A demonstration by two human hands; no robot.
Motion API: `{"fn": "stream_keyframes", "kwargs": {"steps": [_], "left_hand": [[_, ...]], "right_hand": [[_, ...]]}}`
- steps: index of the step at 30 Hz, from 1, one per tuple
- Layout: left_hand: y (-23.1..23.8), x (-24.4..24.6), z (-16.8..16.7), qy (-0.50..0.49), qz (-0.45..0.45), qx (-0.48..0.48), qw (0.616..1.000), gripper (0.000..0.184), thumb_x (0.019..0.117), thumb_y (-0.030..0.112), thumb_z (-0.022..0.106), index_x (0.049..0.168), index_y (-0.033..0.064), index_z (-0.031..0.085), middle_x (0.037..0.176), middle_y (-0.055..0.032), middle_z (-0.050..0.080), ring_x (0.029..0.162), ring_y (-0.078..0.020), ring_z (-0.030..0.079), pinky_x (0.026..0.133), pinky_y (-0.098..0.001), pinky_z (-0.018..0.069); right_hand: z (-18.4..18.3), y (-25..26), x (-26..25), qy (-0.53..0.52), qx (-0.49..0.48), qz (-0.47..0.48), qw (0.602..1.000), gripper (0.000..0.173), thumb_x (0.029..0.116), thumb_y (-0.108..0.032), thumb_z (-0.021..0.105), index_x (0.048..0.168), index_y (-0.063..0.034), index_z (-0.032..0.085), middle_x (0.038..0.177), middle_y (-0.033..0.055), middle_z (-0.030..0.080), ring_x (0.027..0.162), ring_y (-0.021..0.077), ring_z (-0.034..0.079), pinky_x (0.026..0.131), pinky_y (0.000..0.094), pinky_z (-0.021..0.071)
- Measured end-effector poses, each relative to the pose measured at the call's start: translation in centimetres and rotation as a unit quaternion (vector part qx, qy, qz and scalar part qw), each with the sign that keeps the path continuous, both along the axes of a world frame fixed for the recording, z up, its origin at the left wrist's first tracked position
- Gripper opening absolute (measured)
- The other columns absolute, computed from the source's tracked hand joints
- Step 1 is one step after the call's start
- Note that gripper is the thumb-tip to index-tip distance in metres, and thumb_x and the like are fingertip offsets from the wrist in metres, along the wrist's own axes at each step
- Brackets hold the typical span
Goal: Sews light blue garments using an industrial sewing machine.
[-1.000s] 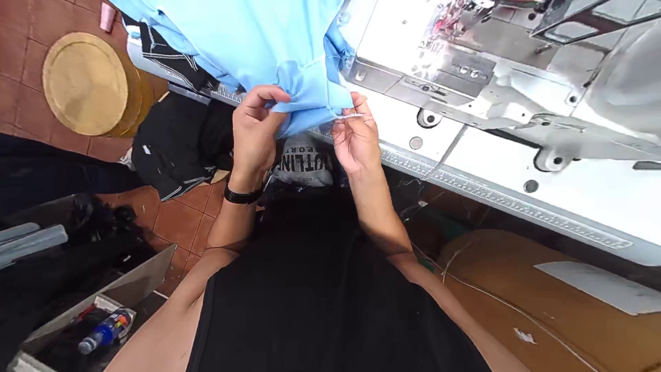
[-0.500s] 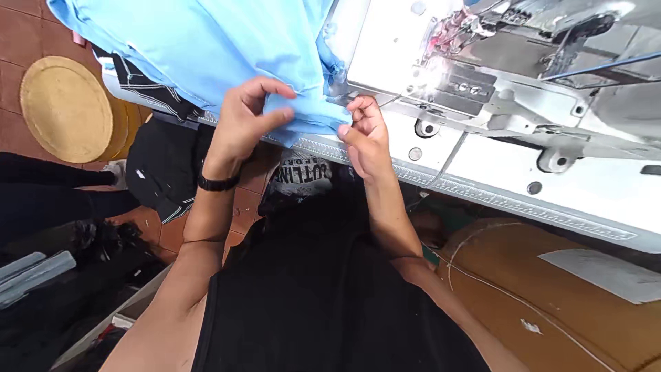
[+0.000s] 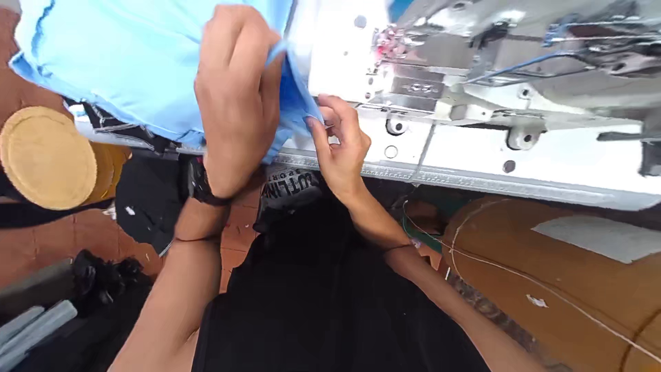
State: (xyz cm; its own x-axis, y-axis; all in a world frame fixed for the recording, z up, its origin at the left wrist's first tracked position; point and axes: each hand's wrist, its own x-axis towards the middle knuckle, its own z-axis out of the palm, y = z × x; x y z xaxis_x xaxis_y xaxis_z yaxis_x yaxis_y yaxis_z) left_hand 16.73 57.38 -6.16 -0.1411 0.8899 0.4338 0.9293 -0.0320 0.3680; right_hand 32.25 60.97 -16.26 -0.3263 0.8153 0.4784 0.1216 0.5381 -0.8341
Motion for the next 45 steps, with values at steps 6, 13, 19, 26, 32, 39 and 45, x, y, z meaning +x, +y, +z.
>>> {"fn": "stream_keyframes", "kwargs": {"steps": [6,13,19,26,32,39,45], "left_hand": [[10.8,3.7,-0.6,0.004,-0.038,-0.237,0.971,0.029,0.0974,0.022,0.058,0.107,-0.0028,0.069,0.099,-0.0293,0.07,0.098,-0.0526,0.068,0.077,-0.0705,0.0493],[14.2,2.9,-2.4,-0.124,-0.158,-0.106,0.974,0.047,0.0869,0.012,0.069,0.125,-0.0143,0.061,0.123,-0.0322,0.065,0.123,-0.0392,0.061,0.108,-0.0474,0.0436],[9.8,-0.2,-0.1,-0.081,-0.204,-0.059,0.974,0.026,0.0979,0.013,0.057,0.113,-0.0025,0.071,0.109,-0.0202,0.071,0.105,-0.0266,0.067,0.092,-0.0423,0.0528],[8.5,0.8,-2.5,0.092,-0.4,-0.013,0.912,0.023,0.1037,0.003,0.05,0.111,0.0013,0.072,0.119,-0.0205,0.071,0.097,-0.0385,0.07,0.077,-0.0515,0.0549],[9.1,-1.2,1.3,-0.029,-0.443,0.028,0.896,0.022,0.1038,0.01,0.054,0.108,-0.0051,0.069,0.101,-0.0222,0.068,0.096,-0.0255,0.066,0.086,-0.0373,0.0529],[8.7,-1.1,-0.2,0.189,-0.384,0.166,0.889,0.018,0.1059,0.008,0.049,0.112,-0.0004,0.063,0.102,-0.0251,0.07,0.084,-0.0423,0.067,0.066,-0.0518,0.048],[7.8,1.3,-2.8,0.05,-0.466,-0.018,0.883,0.037,0.0945,0.006,0.045,0.125,0.0002,0.066,0.129,-0.0196,0.068,0.112,-0.0357,0.067,0.088,-0.0501,0.054]], "right_hand": [[0.6,2.1,8.0,0.033,-0.159,0.002,0.987,0.015,0.0953,-0.001,0.066,0.109,0.0022,0.071,0.086,0.0055,0.069,0.063,0.0058,0.06,0.056,0.0223,0.053],[1.2,2.4,6.3,0.052,-0.162,-0.056,0.984,0.017,0.0976,-0.004,0.066,0.113,0.0018,0.072,0.083,0.0049,0.07,0.062,0.0058,0.061,0.054,0.0209,0.053],[1.0,2.8,9.2,-0.019,-0.062,-0.007,0.998,0.031,0.0967,-0.005,0.066,0.125,0.0056,0.066,0.088,0.0088,0.073,0.07,0.0107,0.067,0.06,0.0267,0.0568],[2.3,7.4,9.6,-0.322,0.207,-0.022,0.923,0.032,0.0953,-0.03,0.068,0.126,-0.0215,0.073,0.135,0.0183,0.064,0.125,0.0457,0.055,0.098,0.0641,0.039],[3.7,10.7,8.9,-0.24,0.151,0.156,0.946,0.028,0.1035,-0.028,0.059,0.095,-0.0079,0.077,0.126,0.0092,0.071,0.118,0.028,0.064,0.102,0.0545,0.0444],[4.6,8.5,8.7,-0.184,0.131,0.217,0.95,0.025,0.0997,-0.024,0.066,0.094,-0.0024,0.077,0.107,0.0119,0.076,0.117,0.0283,0.067,0.104,0.052,0.0467],[2.4,3.6,9.1,-0.167,0.177,0.214,0.946,0.027,0.0992,-0.016,0.066,0.077,-0.0013,0.069,0.088,0.0121,0.07,0.102,0.0281,0.068,0.094,0.0407,0.0538]]}}
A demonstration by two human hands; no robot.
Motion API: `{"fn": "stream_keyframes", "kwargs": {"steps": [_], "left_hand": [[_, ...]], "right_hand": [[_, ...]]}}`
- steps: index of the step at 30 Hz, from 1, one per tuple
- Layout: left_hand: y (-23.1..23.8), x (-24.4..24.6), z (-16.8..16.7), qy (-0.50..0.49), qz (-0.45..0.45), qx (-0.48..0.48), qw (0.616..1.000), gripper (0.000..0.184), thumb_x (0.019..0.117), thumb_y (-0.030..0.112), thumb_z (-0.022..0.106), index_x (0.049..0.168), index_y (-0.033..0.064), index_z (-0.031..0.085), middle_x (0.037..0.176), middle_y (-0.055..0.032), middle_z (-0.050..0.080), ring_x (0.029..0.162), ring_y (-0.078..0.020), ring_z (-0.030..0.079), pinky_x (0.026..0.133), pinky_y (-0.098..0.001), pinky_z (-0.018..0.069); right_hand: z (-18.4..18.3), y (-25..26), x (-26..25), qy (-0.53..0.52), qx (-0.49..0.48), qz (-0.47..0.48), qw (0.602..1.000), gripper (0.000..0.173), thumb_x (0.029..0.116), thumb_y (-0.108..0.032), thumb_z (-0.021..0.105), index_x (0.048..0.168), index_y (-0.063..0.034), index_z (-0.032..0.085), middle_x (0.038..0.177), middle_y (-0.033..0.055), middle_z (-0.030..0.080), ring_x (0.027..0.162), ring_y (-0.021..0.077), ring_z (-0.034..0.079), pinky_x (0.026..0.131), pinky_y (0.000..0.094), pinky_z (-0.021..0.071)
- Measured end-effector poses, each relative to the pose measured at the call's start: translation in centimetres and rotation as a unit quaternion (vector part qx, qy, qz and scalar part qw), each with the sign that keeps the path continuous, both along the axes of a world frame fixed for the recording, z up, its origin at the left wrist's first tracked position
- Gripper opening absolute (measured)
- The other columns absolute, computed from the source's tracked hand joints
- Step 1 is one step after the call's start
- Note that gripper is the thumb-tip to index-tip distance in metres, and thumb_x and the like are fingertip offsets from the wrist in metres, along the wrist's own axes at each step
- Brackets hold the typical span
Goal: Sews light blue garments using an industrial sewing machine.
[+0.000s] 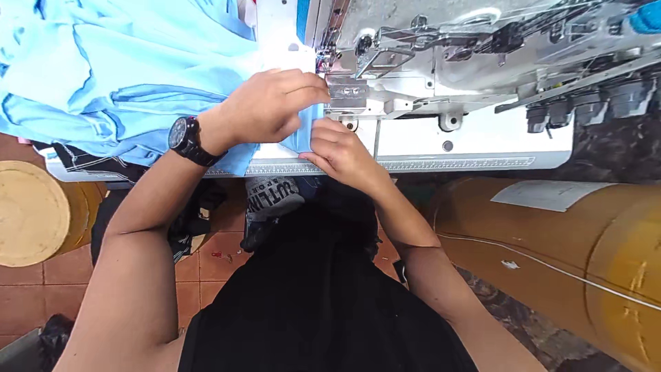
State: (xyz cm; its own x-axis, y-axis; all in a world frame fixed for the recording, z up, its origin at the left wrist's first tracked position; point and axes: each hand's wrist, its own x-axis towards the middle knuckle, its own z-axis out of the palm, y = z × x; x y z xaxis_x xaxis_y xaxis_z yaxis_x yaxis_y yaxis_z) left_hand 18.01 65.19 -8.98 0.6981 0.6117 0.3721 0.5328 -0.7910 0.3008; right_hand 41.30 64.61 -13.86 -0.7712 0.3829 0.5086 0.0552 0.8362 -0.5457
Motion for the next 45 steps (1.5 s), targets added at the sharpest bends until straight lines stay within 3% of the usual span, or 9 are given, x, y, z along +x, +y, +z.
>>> {"fn": "stream_keyframes", "kwargs": {"steps": [3,7,12,16,18,22,27,39,45], "left_hand": [[0.6,0.1,-1.0,0.079,0.077,-0.01,0.994,0.036,0.1016,0.002,0.044,0.132,0.0022,0.064,0.13,-0.0213,0.066,0.115,-0.0407,0.065,0.091,-0.055,0.0523],[-0.9,0.3,-2.3,0.016,0.14,-0.022,0.99,0.04,0.0984,-0.003,0.045,0.128,0.0056,0.071,0.122,-0.0199,0.067,0.11,-0.0391,0.062,0.091,-0.0526,0.0476],[-2.2,2.9,-1.9,0.003,0.21,-0.031,0.977,0.041,0.0944,-0.01,0.05,0.127,0.0044,0.072,0.128,-0.0186,0.066,0.116,-0.0398,0.06,0.096,-0.0553,0.045],[-0.1,-1.3,-2.4,0.041,0.096,-0.016,0.994,0.049,0.0993,-0.006,0.046,0.134,0.0206,0.07,0.123,-0.0192,0.066,0.113,-0.0393,0.062,0.094,-0.0546,0.0475],[0.7,-2.7,-1.6,0.069,0.025,-0.015,0.997,0.042,0.1019,-0.003,0.046,0.132,0.0153,0.069,0.122,-0.0212,0.066,0.11,-0.0403,0.063,0.09,-0.0541,0.0501],[2.3,-1.9,1.1,0.088,-0.045,-0.015,0.995,0.023,0.1005,0.008,0.046,0.102,0.0001,0.068,0.107,-0.0205,0.068,0.087,-0.0376,0.068,0.067,-0.0508,0.0528],[3.6,-1.4,3.1,0.15,-0.093,-0.021,0.984,0.024,0.0968,0.011,0.042,0.082,0.002,0.059,0.085,-0.0164,0.064,0.072,-0.0355,0.065,0.057,-0.0512,0.0464],[4.0,-1.4,4.6,0.218,-0.092,0.023,0.971,0.019,0.0973,-0.005,0.041,0.085,-0.0032,0.056,0.087,-0.0223,0.061,0.067,-0.0391,0.063,0.055,-0.0515,0.0455],[4.2,-1.6,4.9,0.223,-0.084,0.032,0.971,0.02,0.0979,-0.006,0.04,0.085,-0.003,0.055,0.084,-0.0213,0.06,0.069,-0.0389,0.063,0.055,-0.0505,0.0441]], "right_hand": [[0.7,0.9,0.2,0.047,-0.038,0.03,0.998,0.024,0.0976,-0.013,0.067,0.078,0.0009,0.069,0.089,0.0134,0.072,0.104,0.0273,0.069,0.099,0.0397,0.053],[3.0,2.7,0.7,0.075,-0.082,0.065,0.992,0.019,0.0961,-0.013,0.069,0.085,0.0025,0.073,0.096,0.0144,0.073,0.106,0.0238,0.069,0.097,0.0356,0.0547],[4.0,3.7,1.3,0.058,-0.067,0.063,0.994,0.022,0.0966,-0.015,0.068,0.082,0.0022,0.072,0.096,0.0143,0.073,0.107,0.0247,0.068,0.098,0.0363,0.054],[0.4,1.6,0.8,0.05,-0.053,0.001,0.997,0.021,0.0967,-0.019,0.069,0.084,-0.0033,0.074,0.097,0.0095,0.075,0.109,0.0227,0.067,0.104,0.0498,0.0424],[-1.4,0.7,0.2,0.05,-0.027,-0.035,0.998,0.019,0.0972,-0.021,0.069,0.086,-0.0066,0.075,0.096,0.0062,0.075,0.11,0.0213,0.066,0.103,0.0533,0.0359],[-2.4,0.6,-0.2,0.09,-0.035,-0.053,0.994,0.018,0.0957,-0.021,0.071,0.086,-0.0076,0.076,0.094,0.0051,0.075,0.11,0.0205,0.066,0.101,0.0519,0.0359],[-2.2,0.8,-0.4,0.088,-0.046,-0.05,0.994,0.016,0.0945,-0.02,0.072,0.085,-0.0077,0.076,0.094,0.0046,0.076,0.109,0.0199,0.067,0.101,0.0507,0.0367],[-2.2,0.8,-0.8,0.092,-0.047,-0.044,0.994,0.018,0.0938,-0.02,0.073,0.082,-0.0069,0.075,0.092,0.0057,0.075,0.108,0.0203,0.067,0.1,0.0506,0.0357],[-2.1,0.9,-0.7,0.093,-0.047,-0.041,0.994,0.017,0.0944,-0.019,0.072,0.083,-0.0072,0.076,0.095,0.0058,0.076,0.11,0.0202,0.066,0.1,0.0501,0.0361]]}}
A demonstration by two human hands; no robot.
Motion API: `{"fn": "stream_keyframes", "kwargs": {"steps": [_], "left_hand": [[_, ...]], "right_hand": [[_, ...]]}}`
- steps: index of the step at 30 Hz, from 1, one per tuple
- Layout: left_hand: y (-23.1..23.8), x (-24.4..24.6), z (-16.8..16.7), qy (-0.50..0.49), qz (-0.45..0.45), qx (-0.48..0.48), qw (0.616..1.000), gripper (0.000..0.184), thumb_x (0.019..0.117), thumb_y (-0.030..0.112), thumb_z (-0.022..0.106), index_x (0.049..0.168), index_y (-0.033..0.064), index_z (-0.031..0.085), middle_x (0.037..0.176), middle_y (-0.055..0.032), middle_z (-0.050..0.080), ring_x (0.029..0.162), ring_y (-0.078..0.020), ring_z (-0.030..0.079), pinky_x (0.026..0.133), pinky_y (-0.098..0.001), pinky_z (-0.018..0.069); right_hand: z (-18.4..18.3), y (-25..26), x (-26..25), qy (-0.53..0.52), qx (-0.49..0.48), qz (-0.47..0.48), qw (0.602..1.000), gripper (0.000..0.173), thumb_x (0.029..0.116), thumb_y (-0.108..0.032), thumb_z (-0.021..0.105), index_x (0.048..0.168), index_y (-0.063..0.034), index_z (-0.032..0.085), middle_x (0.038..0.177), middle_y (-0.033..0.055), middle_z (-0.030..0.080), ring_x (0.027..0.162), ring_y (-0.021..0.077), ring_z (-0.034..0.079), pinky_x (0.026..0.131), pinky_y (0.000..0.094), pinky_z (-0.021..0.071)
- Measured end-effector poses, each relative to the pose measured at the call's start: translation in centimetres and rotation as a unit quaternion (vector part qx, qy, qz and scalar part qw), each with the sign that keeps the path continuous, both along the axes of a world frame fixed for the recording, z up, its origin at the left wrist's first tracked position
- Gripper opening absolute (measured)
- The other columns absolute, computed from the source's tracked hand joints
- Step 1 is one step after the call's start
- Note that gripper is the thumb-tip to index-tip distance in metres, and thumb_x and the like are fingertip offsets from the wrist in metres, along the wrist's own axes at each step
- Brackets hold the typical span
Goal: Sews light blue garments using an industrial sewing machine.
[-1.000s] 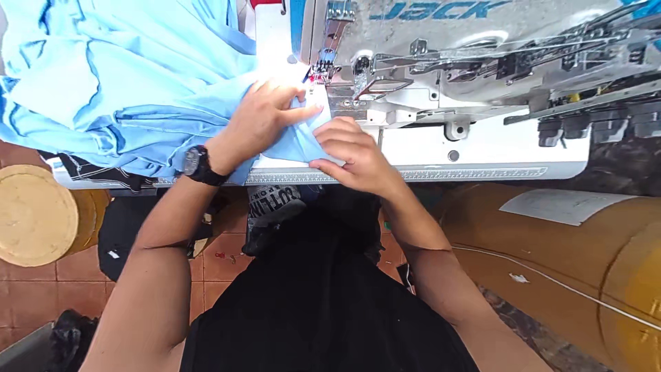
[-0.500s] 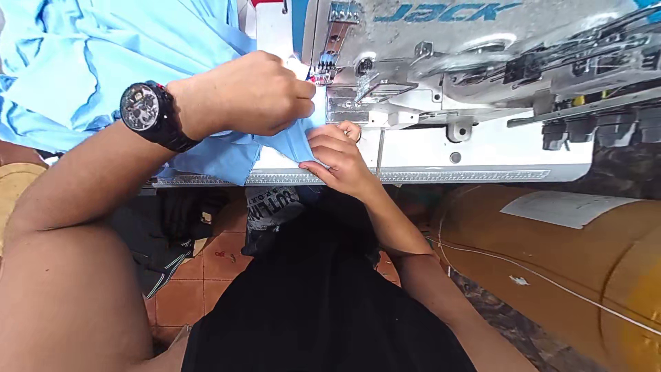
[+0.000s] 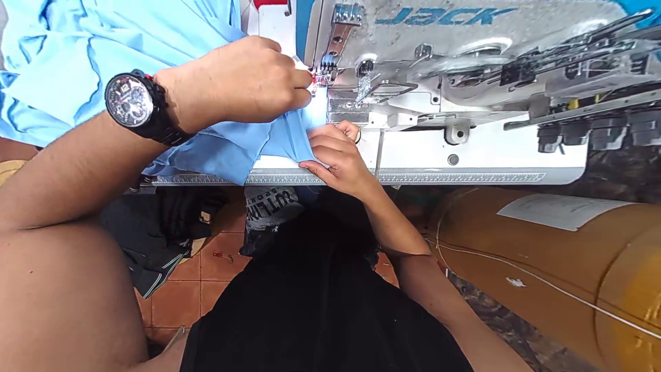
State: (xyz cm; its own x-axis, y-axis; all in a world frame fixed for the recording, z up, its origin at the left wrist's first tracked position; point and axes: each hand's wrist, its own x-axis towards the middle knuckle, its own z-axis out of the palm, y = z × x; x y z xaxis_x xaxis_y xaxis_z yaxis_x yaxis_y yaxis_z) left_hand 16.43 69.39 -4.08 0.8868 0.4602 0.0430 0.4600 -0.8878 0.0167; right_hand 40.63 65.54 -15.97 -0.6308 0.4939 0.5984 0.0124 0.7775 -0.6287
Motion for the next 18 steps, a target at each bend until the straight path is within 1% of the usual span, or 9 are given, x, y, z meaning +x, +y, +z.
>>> {"fn": "stream_keyframes", "kwargs": {"steps": [3,6,13,18], "left_hand": [[-0.07,-0.01,0.34,0.012,0.005,-0.006,1.0,0.019,0.0975,-0.007,0.041,0.085,-0.0036,0.055,0.084,-0.0226,0.062,0.072,-0.0411,0.065,0.057,-0.0521,0.0457],[0.05,-0.08,0.41,0.005,0.003,-0.005,1.0,0.02,0.0977,-0.005,0.041,0.085,-0.0034,0.055,0.084,-0.0222,0.062,0.075,-0.0418,0.066,0.058,-0.0525,0.0465],[0.18,-0.02,0.67,-0.005,0.006,0.0,1.0,0.022,0.0994,-0.004,0.04,0.084,-0.0031,0.056,0.079,-0.0205,0.061,0.073,-0.0409,0.066,0.058,-0.0523,0.0476],[0.29,-0.01,0.69,-0.002,0.008,-0.002,1.0,0.021,0.0993,-0.004,0.041,0.084,-0.0025,0.055,0.078,-0.0194,0.06,0.072,-0.0401,0.065,0.057,-0.0513,0.0467]], "right_hand": [[-0.04,0.04,0.06,-0.004,0.001,0.003,1.0,0.018,0.0952,-0.02,0.07,0.084,-0.0073,0.076,0.094,0.0054,0.076,0.11,0.0203,0.066,0.101,0.0508,0.036],[0.06,0.08,0.17,-0.006,0.001,0.004,1.0,0.018,0.0952,-0.02,0.071,0.084,-0.0069,0.076,0.094,0.0057,0.076,0.111,0.0204,0.066,0.101,0.0506,0.0364],[0.22,0.18,0.3,0.002,-0.014,0.017,1.0,0.019,0.0955,-0.021,0.07,0.084,-0.0073,0.076,0.094,0.0054,0.076,0.111,0.0202,0.066,0.102,0.0506,0.0358],[0.3,0.23,0.39,0.002,-0.022,0.022,1.0,0.018,0.095,-0.02,0.07,0.085,-0.0072,0.076,0.095,0.0057,0.076,0.111,0.0198,0.066,0.102,0.0505,0.0355]]}}
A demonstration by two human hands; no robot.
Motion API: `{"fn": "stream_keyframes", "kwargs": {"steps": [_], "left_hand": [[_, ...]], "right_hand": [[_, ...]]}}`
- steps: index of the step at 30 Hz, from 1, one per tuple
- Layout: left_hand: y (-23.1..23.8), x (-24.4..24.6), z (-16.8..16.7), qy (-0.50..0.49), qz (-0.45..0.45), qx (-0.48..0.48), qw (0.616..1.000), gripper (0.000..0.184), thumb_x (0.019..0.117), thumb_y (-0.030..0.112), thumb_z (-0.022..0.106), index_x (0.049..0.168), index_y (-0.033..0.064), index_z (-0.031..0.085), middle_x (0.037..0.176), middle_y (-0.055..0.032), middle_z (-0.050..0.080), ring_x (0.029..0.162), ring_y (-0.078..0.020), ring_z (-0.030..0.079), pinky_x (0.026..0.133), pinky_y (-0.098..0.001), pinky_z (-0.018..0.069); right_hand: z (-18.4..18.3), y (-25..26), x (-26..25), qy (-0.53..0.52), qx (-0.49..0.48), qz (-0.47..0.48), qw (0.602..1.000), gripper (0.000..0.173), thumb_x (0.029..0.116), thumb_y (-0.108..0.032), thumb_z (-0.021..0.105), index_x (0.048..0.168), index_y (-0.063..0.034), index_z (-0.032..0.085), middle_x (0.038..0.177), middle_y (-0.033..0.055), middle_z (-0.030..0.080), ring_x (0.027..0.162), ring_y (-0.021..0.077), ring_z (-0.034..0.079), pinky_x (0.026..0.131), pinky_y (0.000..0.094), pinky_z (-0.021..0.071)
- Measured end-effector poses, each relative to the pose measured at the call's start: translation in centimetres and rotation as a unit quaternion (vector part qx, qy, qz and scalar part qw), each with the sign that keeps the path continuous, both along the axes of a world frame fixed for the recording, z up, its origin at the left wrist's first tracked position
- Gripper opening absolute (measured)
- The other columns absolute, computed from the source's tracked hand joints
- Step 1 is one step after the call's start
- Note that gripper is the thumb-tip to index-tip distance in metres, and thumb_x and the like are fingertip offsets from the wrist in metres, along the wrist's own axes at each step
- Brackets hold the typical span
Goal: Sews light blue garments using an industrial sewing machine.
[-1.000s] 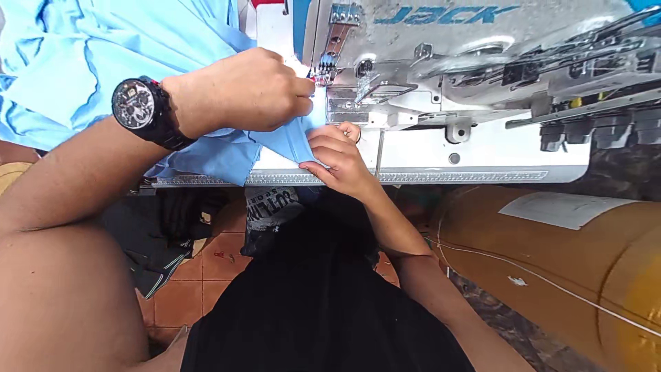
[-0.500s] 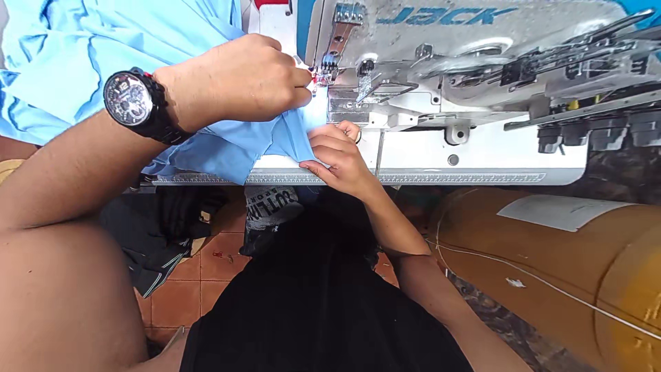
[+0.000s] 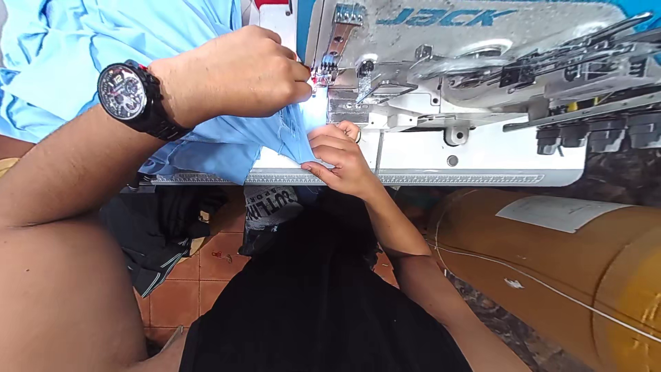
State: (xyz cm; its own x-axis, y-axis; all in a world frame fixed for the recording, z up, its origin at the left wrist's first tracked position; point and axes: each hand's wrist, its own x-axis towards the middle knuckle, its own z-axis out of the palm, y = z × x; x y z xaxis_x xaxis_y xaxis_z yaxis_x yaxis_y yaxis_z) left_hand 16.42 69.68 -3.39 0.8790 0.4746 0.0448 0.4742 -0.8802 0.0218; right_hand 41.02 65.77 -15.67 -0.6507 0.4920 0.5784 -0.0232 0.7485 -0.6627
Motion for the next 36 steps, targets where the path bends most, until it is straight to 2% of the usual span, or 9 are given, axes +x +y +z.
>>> {"fn": "stream_keyframes", "kwargs": {"steps": [12,15,17,19,20,22,24,32,36], "left_hand": [[0.1,-0.4,-0.3,0.002,0.003,-0.02,1.0,0.022,0.0996,0.004,0.042,0.09,-0.0024,0.06,0.088,-0.0217,0.065,0.078,-0.0426,0.066,0.061,-0.0548,0.0481],[-0.9,-0.7,-1.0,-0.044,0.003,-0.058,0.997,0.029,0.0972,0.021,0.043,0.089,0.0007,0.062,0.095,-0.0192,0.068,0.082,-0.0393,0.067,0.064,-0.0548,0.0483],[-2.7,-0.7,-2.0,-0.092,0.019,-0.083,0.992,0.045,0.0967,0.044,0.05,0.095,0.0033,0.069,0.108,-0.0162,0.073,0.088,-0.0341,0.069,0.07,-0.0522,0.0526],[-5.0,-0.2,-3.6,-0.125,0.05,-0.067,0.989,0.059,0.0933,0.06,0.055,0.103,0.0039,0.071,0.108,-0.014,0.071,0.088,-0.0302,0.064,0.07,-0.046,0.0472],[-5.9,0.1,-4.2,-0.131,0.072,-0.045,0.988,0.057,0.0937,0.058,0.057,0.106,0.0038,0.07,0.107,-0.0147,0.07,0.088,-0.031,0.063,0.07,-0.0454,0.0448],[-7.1,0.6,-5.2,-0.144,0.112,0.016,0.983,0.031,0.0992,0.027,0.057,0.113,0.0014,0.067,0.105,-0.0192,0.068,0.088,-0.0362,0.063,0.07,-0.0484,0.0452],[-7.5,1.1,-5.6,-0.165,0.143,0.08,0.973,0.021,0.1007,0.004,0.053,0.115,0.0005,0.067,0.102,-0.0211,0.067,0.084,-0.0371,0.063,0.068,-0.0484,0.0452],[-5.0,0.4,-6.8,-0.186,0.121,0.131,0.966,0.024,0.1025,-0.002,0.049,0.113,0.0028,0.069,0.115,-0.0185,0.071,0.083,-0.0347,0.061,0.069,-0.0457,0.0425],[-3.7,0.2,-6.4,-0.173,0.113,0.122,0.971,0.026,0.1011,-0.004,0.049,0.11,0.0029,0.072,0.114,-0.0145,0.074,0.084,-0.0338,0.062,0.069,-0.0451,0.0423]], "right_hand": [[0.1,0.2,0.6,0.009,-0.024,0.021,0.999,0.021,0.0957,-0.022,0.07,0.083,-0.0067,0.076,0.094,0.0059,0.076,0.11,0.019,0.066,0.101,0.0504,0.0357],[0.1,0.1,0.7,0.01,-0.019,0.022,1.0,0.021,0.0967,-0.021,0.069,0.085,-0.0068,0.077,0.096,0.0055,0.077,0.112,0.0185,0.066,0.103,0.0505,0.0362],[0.3,0.1,0.7,0.021,-0.025,0.033,0.999,0.019,0.0965,-0.02,0.069,0.086,-0.0063,0.077,0.096,0.0056,0.076,0.11,0.0178,0.066,0.103,0.05,0.0356],[1.2,0.2,0.9,0.031,-0.032,0.043,0.998,0.018,0.0958,-0.019,0.07,0.085,-0.0052,0.076,0.095,0.0063,0.076,0.109,0.0179,0.066,0.103,0.0493,0.0362],[1.7,0.3,0.9,0.034,-0.035,0.046,0.998,0.018,0.0954,-0.018,0.071,0.085,-0.0047,0.075,0.094,0.0065,0.076,0.109,0.0179,0.066,0.103,0.0487,0.0364],[2.4,0.6,0.8,0.037,-0.042,0.051,0.997,0.017,0.0945,-0.018,0.072,0.084,-0.0042,0.074,0.094,0.007,0.075,0.109,0.018,0.065,0.102,0.0479,0.0366],[2.4,1.0,0.7,0.04,-0.045,0.049,0.997,0.018,0.0945,-0.019,0.072,0.085,-0.0043,0.074,0.095,0.007,0.075,0.109,0.0181,0.065,0.102,0.0482,0.0369],[1.7,1.3,0.9,0.011,-0.012,0.0,1.0,0.012,0.0928,-0.016,0.073,0.089,-0.0049,0.076,0.099,0.0077,0.076,0.11,0.02,0.066,0.103,0.0499,0.0373],[1.9,2.2,0.6,-0.023,0.05,-0.029,0.998,0.013,0.0941,-0.015,0.072,0.09,-0.003,0.076,0.102,0.011,0.075,0.11,0.0253,0.067,0.098,0.0444,0.048]]}}
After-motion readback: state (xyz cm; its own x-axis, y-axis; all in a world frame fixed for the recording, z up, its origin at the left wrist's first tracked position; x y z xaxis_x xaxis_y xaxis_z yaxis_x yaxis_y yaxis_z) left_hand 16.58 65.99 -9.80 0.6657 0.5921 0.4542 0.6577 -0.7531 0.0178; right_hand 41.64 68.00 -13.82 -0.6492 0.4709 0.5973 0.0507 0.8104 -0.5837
